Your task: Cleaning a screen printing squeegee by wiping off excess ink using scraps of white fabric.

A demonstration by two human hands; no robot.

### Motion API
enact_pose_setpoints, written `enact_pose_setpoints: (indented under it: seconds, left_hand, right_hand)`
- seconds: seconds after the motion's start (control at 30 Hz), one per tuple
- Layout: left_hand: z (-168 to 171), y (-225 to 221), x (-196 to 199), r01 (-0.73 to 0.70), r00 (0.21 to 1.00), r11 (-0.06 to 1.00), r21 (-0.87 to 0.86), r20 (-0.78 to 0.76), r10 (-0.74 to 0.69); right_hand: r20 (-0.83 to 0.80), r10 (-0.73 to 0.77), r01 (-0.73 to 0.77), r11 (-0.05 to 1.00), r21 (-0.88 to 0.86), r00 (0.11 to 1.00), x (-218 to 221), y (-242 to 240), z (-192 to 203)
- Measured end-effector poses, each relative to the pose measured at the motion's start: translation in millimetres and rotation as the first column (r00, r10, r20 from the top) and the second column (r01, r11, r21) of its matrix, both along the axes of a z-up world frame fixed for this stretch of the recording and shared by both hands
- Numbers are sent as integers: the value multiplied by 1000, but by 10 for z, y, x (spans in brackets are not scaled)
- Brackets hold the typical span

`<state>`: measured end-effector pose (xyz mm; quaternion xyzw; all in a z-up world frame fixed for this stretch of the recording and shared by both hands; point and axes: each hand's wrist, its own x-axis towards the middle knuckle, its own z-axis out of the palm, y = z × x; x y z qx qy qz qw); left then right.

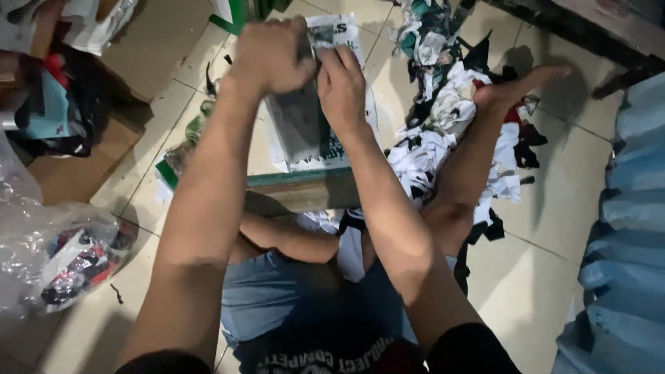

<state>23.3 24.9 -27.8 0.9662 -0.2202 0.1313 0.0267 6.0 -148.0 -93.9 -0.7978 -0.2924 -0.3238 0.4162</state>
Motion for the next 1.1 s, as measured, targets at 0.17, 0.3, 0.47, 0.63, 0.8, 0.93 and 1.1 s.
enact_pose_setpoints:
  seconds: [0.17, 0.3, 0.47, 0.63, 0.8, 0.93, 1.1]
  left_hand:
    - [-248, 61, 277, -162, 980, 981, -108, 100, 173]
    - [-32, -189, 133, -505, 863, 854, -123, -107, 494]
    - [-176, -190, 92, -357, 910, 921, -159, 163, 381]
    - [-228, -128, 161, -321, 915, 936, -146, 206, 346]
    - [-142, -207, 83, -288, 937, 956, 58, 225, 269]
    - [-115, -168, 132, -293, 922, 952, 92, 289, 256]
    - [-140, -269, 92, -441, 897, 885, -146, -35, 441]
  right_hand:
    - [-61, 20, -27, 993, -116, 998, 60, -46, -53]
    - [-227, -46, 33, 998, -61, 973, -125, -149, -251]
    - [-58, -36, 44, 988, 149, 998, -108, -80, 178]
    - [40, -62, 57, 991, 122, 997, 50, 63, 123]
    - [-30, 25, -25, 1000, -6, 999, 100, -48, 66]
    - [-233, 6, -59, 974, -221, 972, 46, -109, 91]
    - [-157, -50, 92, 956, 277, 986, -102, -136, 346]
